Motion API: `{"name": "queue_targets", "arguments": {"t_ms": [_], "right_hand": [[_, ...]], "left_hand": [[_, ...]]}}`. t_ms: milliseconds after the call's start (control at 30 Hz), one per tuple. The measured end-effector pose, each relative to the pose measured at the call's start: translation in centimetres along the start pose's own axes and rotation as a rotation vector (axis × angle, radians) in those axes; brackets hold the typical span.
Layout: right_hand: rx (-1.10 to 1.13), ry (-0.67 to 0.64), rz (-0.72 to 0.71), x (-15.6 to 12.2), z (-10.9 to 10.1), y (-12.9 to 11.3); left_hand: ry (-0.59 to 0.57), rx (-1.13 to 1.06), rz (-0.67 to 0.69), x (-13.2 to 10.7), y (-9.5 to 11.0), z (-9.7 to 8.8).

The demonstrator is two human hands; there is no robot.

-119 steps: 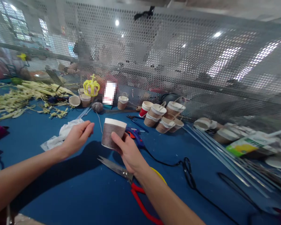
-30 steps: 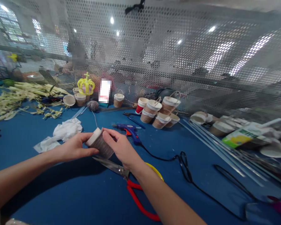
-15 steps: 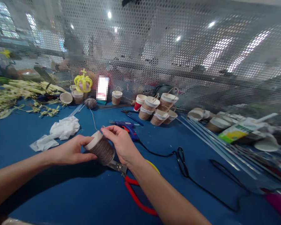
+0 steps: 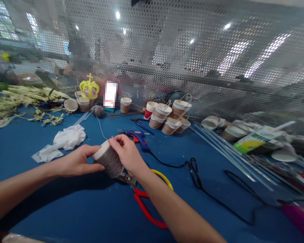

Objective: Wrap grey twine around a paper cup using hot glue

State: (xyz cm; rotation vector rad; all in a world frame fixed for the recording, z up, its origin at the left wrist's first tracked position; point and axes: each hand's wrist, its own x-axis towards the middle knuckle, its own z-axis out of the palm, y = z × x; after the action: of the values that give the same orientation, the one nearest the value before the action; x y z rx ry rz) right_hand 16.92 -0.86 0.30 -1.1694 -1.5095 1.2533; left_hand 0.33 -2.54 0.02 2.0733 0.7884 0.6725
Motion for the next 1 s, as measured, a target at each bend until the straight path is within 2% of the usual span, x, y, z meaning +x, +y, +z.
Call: {"name": "queue_targets", "arguments": {"t_ms": [167, 300, 433, 667, 800, 1000], "right_hand": [[-0.283, 0.001, -0.162, -0.18, -0.04, -0.07], [-0.363, 0.028, -0.222, -0.29, -0.03, 0.06], [-0.366, 0.038, -0.230, -0.41, 0.13, 0.10], [-0.353, 0.004, -0.212, -0.95, 0.75, 0.25], [-0.319, 0.002, -0.211, -0.93, 0.66, 0.17], [-0.110, -0.035, -0.237, -0.61, 0.01, -0.40]], "left_hand": [[-0.005, -0.010, -0.014, -0.03, -0.17, 0.08], [-0.005, -0.030, -0.036, -0.07, -0.29, 0.23], [-0.008, -0.097, -0.079, -0.04, -0.14, 0.20], [-0.007, -0.368, -0.183, 0.23, 0.42, 0.24], [0.017, -0.359, -0.177, 0.29, 0.17, 0.25], [-0.003, -0.225, -0.121, 0.09, 0.00, 0.09]]}}
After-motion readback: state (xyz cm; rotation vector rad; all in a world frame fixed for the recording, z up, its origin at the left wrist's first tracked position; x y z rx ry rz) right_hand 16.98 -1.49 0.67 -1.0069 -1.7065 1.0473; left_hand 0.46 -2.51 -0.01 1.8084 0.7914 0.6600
